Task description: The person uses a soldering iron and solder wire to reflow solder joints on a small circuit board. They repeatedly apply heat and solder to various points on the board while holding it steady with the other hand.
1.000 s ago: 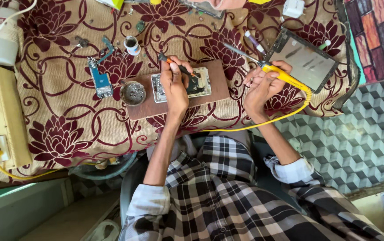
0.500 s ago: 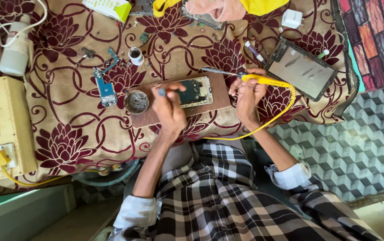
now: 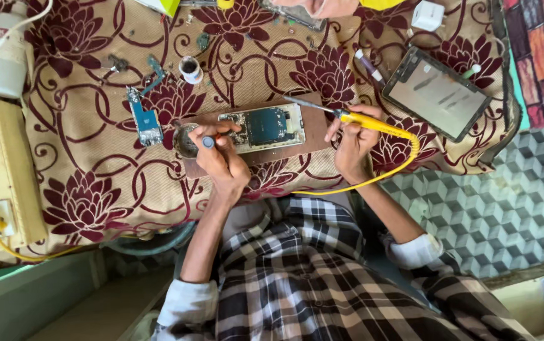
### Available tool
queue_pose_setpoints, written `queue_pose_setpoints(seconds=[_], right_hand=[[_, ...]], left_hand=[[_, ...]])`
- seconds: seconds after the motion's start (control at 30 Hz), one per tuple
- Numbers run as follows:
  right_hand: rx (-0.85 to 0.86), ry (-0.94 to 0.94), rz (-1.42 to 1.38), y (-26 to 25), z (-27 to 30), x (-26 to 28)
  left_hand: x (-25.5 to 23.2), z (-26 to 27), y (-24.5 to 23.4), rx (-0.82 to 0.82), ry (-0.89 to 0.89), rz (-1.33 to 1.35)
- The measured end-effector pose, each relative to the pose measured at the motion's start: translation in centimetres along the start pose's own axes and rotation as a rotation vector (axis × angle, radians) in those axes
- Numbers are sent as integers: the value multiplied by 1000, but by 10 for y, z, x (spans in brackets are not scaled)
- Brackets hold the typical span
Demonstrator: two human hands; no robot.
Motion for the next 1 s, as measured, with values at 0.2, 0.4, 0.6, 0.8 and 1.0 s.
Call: queue_pose_setpoints(seconds=[0.2, 0.4, 0.6, 0.8, 1.0], right_hand=[[11, -9, -13, -4, 4, -2], [-200, 17, -348, -19, 9, -28], [-177, -1, -168, -16, 15, -26], [-131, 29, -131, -13, 18, -12], [-26, 3, -185, -9, 13, -6]], left_hand=[[13, 6, 2, 39, -131, 186], [12, 2, 2, 94, -151, 14], [15, 0, 1, 112, -240, 42], [14, 1, 1, 157, -265, 26], [18, 3, 5, 175, -227, 46]])
Point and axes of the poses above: each hand's wrist, its own z-axis away from the middle knuckle, its own y-axis out of the palm, x = y × z, the point moved 5 cm from there along -z, towards the middle knuckle, and after that the axes turned 14 degrees about x, right-handed, at the moved point
